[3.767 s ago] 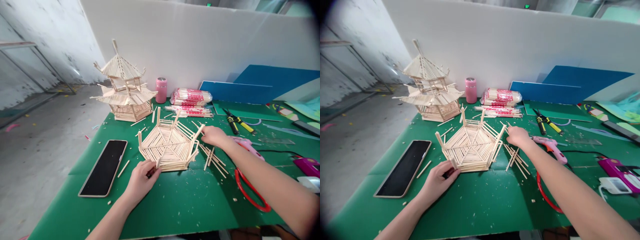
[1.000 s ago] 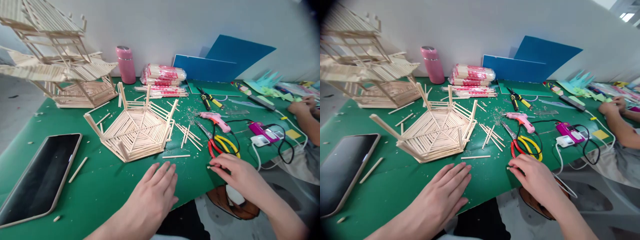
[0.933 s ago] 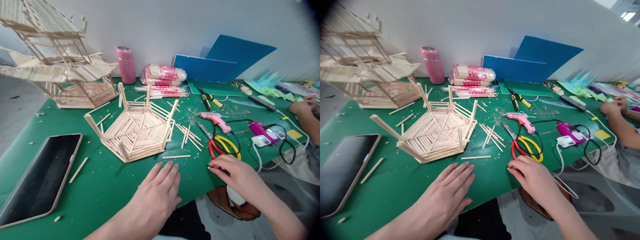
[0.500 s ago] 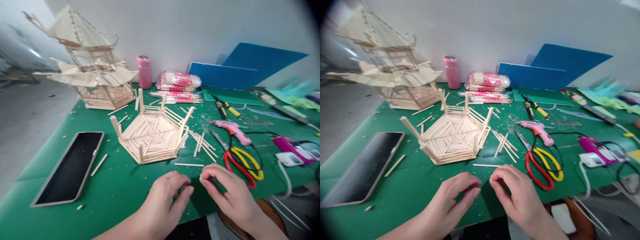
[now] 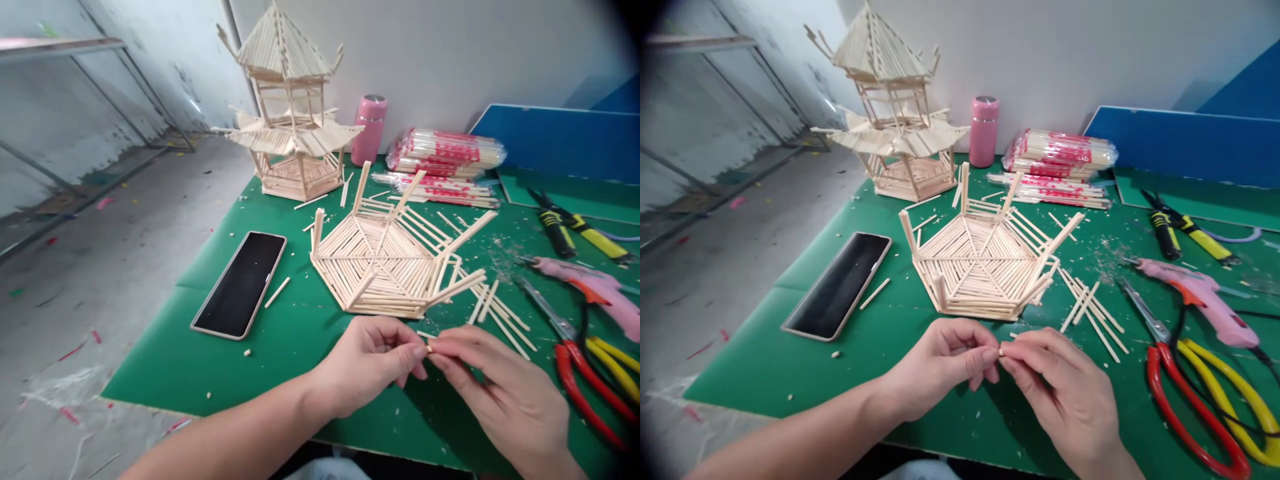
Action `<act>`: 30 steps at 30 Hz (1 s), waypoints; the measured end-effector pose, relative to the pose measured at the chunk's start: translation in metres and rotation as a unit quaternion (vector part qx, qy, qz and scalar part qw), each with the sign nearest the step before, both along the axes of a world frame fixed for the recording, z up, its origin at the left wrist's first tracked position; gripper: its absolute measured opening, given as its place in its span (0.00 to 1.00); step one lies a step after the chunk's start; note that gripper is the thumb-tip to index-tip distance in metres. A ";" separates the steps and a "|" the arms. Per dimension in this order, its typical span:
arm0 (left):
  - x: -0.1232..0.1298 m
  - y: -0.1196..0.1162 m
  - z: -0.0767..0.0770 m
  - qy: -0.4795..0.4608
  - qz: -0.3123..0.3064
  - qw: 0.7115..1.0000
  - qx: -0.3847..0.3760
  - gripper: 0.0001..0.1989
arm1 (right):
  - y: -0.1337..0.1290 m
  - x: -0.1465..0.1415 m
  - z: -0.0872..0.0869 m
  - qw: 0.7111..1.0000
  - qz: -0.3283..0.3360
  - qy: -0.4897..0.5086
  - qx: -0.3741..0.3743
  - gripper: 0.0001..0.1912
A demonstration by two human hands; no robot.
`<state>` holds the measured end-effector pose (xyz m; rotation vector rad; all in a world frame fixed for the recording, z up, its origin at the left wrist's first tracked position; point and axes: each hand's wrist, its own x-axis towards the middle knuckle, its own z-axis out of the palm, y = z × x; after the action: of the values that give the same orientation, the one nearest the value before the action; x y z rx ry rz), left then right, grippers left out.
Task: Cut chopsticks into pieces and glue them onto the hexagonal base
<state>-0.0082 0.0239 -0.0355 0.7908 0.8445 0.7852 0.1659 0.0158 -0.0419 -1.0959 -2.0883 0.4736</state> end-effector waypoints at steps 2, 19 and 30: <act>0.002 0.001 -0.001 -0.005 0.002 1.000 0.001 0.13 | -0.001 -0.001 -0.005 1.000 -0.006 0.008 -0.019 0.07; -0.144 -0.077 -0.001 0.797 0.005 0.376 0.473 0.13 | -0.006 -0.003 -0.017 0.987 -0.138 0.082 -0.026 0.05; -0.155 -0.087 -0.013 0.758 0.004 0.430 0.491 0.18 | -0.001 -0.008 -0.017 0.991 -0.122 0.059 0.018 0.06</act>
<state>-0.1631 -0.0631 -0.0489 2.7927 1.9825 0.2554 0.1584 0.0145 -0.0586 -1.2517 -1.8246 0.3704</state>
